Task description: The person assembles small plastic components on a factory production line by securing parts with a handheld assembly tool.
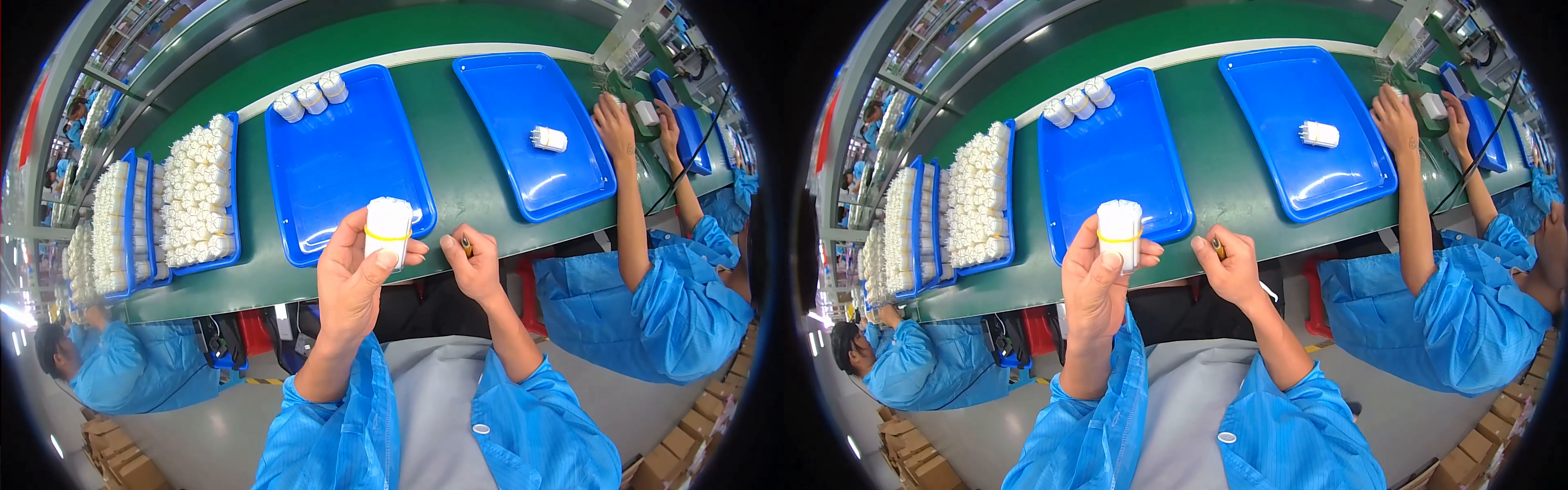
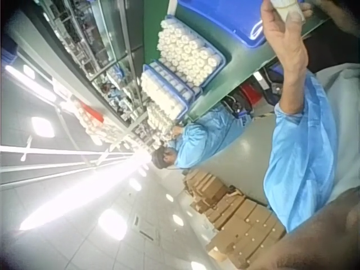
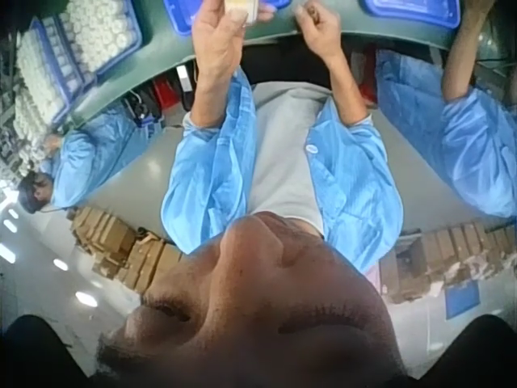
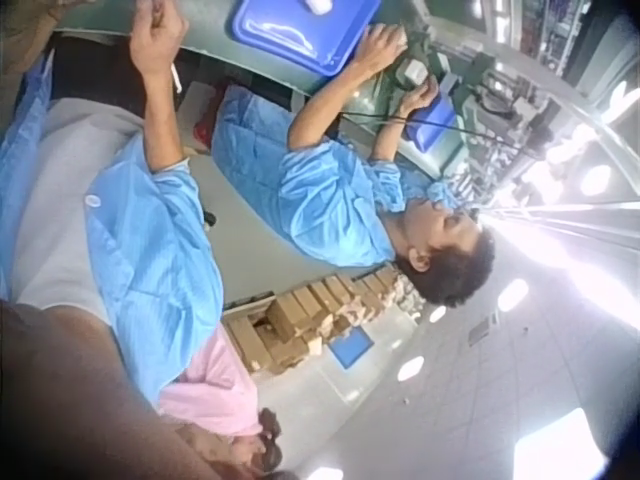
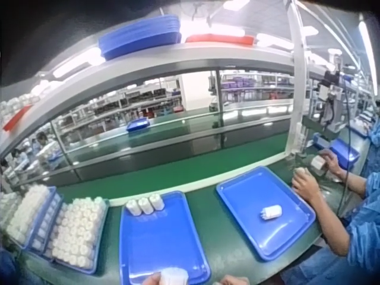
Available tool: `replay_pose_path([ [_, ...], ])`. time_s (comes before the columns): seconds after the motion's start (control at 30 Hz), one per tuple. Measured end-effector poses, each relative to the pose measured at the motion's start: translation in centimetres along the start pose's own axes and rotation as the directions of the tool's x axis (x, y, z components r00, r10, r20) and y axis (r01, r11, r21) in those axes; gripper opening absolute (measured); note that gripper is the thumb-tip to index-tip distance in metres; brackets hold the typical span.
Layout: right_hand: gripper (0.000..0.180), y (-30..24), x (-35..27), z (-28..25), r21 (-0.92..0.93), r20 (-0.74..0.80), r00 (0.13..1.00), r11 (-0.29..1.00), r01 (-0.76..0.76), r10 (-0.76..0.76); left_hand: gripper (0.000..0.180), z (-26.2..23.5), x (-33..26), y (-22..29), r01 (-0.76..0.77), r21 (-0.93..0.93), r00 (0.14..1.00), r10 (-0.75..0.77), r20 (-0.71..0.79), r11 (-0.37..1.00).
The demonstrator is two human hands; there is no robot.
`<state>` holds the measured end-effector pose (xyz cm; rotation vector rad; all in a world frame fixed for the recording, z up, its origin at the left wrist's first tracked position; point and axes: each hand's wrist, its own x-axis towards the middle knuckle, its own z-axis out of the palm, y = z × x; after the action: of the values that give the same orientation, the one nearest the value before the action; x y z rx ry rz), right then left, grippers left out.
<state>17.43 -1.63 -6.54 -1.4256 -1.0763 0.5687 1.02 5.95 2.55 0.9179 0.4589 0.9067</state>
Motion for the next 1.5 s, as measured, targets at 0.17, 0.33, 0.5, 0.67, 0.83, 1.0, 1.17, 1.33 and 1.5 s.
replay_pose_path([
  [0.17,0.032,0.1,0.1,0.0,0.001,0.002,1.0,1.0,0.002,-0.002,0.049,1.0,0.0,0.3,-0.039,0.196,0.997,0.053,-0.062,0.98],
  [0.33,0.032,0.1,0.1,0.1,0.005,-0.002,1.0,1.0,-0.011,0.011,0.048,1.0,0.0,0.5,0.006,0.202,0.999,0.005,-0.054,0.979],
  [0.5,0.032,0.2,0.0,0.1,-0.003,0.009,1.0,1.0,-0.005,0.005,0.046,0.8,-0.4,0.4,-0.023,0.304,0.999,0.035,-0.034,0.952],
  [0.67,0.033,0.2,-0.1,0.1,-0.005,0.016,1.0,1.0,-0.008,0.008,0.05,0.6,-0.4,0.6,-0.306,0.691,0.947,0.285,0.149,0.655],
  [0.83,0.032,0.3,-0.2,0.1,0.003,0.017,1.0,1.0,0.006,-0.006,0.052,0.8,-0.6,0.6,-0.426,0.776,0.886,0.39,0.252,0.465],
  [1.0,0.033,0.2,-0.2,0.3,0.02,0.01,1.0,1.0,-0.008,0.008,0.053,0.7,-0.4,0.7,-0.517,0.791,0.822,0.448,0.352,0.328],
  [1.17,0.034,0.3,-0.1,0.3,0.015,0.015,1.0,1.0,0.004,-0.005,0.056,0.7,-0.2,0.5,-0.582,0.755,0.764,0.518,0.383,0.3],
  [1.33,0.033,0.4,-0.1,0.4,0.022,0.002,1.0,1.0,0.01,-0.01,0.056,0.8,-0.4,1.0,-0.561,0.782,0.78,0.491,0.388,0.273],
  [1.5,0.033,0.7,-0.1,0.4,0.009,0.004,1.0,1.0,0.018,-0.018,0.052,0.8,-0.7,1.2,-0.489,0.819,0.829,0.452,0.328,0.301],
])
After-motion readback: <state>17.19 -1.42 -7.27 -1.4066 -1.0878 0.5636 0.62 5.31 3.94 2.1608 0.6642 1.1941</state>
